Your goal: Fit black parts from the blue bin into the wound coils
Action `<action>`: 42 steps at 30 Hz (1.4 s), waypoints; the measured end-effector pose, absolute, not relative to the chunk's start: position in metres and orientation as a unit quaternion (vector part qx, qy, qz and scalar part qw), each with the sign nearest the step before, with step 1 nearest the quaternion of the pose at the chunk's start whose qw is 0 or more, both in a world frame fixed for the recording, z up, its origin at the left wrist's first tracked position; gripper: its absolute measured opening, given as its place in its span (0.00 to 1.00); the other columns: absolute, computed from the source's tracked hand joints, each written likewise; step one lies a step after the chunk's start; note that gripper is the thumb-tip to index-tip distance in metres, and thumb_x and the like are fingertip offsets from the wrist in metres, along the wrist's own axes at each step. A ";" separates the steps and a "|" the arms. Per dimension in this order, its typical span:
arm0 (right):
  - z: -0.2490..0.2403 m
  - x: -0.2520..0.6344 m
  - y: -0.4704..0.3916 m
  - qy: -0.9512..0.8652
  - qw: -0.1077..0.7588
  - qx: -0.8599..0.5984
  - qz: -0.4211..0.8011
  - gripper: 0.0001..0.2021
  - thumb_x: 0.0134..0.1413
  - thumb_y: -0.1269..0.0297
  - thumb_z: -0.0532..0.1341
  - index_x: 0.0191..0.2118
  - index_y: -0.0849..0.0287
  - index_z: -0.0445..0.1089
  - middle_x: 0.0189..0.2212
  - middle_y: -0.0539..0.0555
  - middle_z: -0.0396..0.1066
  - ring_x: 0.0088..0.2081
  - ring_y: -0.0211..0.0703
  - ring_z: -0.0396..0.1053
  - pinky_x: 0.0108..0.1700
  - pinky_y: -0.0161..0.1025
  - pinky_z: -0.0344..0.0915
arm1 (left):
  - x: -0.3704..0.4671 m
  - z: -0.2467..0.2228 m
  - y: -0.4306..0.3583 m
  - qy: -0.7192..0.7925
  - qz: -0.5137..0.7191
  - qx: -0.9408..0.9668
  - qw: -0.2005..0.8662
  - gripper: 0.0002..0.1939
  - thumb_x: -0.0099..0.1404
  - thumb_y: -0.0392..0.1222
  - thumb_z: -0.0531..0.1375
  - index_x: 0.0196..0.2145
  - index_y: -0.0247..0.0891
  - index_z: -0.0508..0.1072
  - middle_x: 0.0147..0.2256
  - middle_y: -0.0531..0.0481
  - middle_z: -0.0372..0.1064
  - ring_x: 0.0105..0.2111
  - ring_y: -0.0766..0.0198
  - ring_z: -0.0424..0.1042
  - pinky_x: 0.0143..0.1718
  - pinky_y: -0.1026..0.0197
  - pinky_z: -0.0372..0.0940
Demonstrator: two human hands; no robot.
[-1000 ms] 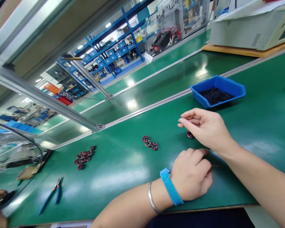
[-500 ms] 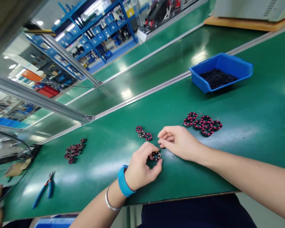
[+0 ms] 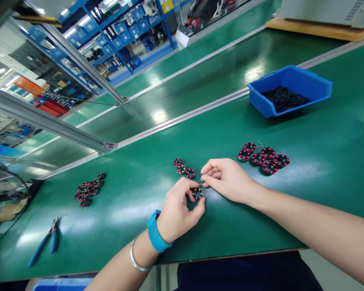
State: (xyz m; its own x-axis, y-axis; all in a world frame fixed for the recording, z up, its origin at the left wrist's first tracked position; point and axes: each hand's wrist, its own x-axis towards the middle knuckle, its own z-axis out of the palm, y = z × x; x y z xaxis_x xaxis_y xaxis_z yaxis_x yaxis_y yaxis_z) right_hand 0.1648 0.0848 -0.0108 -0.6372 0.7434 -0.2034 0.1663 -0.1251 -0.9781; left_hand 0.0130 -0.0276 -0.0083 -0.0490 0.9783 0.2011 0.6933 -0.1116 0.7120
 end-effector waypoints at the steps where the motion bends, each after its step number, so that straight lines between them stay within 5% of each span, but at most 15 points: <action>1: -0.011 0.164 0.085 -0.621 0.216 -0.364 0.660 0.15 0.42 0.52 0.70 0.31 0.58 0.71 0.25 0.53 0.77 0.29 0.45 0.79 0.33 0.39 0.76 | 0.013 -0.008 -0.028 0.632 0.351 0.660 0.205 0.09 0.59 0.33 0.60 0.39 0.36 0.71 0.31 0.53 0.64 0.27 0.69 0.66 0.31 0.64 0.62; 13: -0.012 0.163 0.082 -0.620 0.220 -0.343 0.671 0.15 0.43 0.52 0.70 0.30 0.58 0.71 0.26 0.54 0.78 0.29 0.44 0.78 0.35 0.40 0.76 | 0.014 -0.007 -0.028 0.633 0.367 0.644 0.225 0.07 0.59 0.32 0.60 0.37 0.36 0.71 0.33 0.51 0.65 0.28 0.71 0.65 0.24 0.69 0.56; 42: -0.010 0.163 0.075 -0.654 0.225 -0.335 0.640 0.12 0.47 0.53 0.65 0.29 0.57 0.73 0.25 0.53 0.77 0.26 0.42 0.74 0.30 0.38 0.72 | 0.015 -0.005 -0.029 0.629 0.368 0.647 0.225 0.06 0.59 0.32 0.60 0.37 0.37 0.70 0.33 0.51 0.65 0.29 0.69 0.66 0.25 0.68 0.59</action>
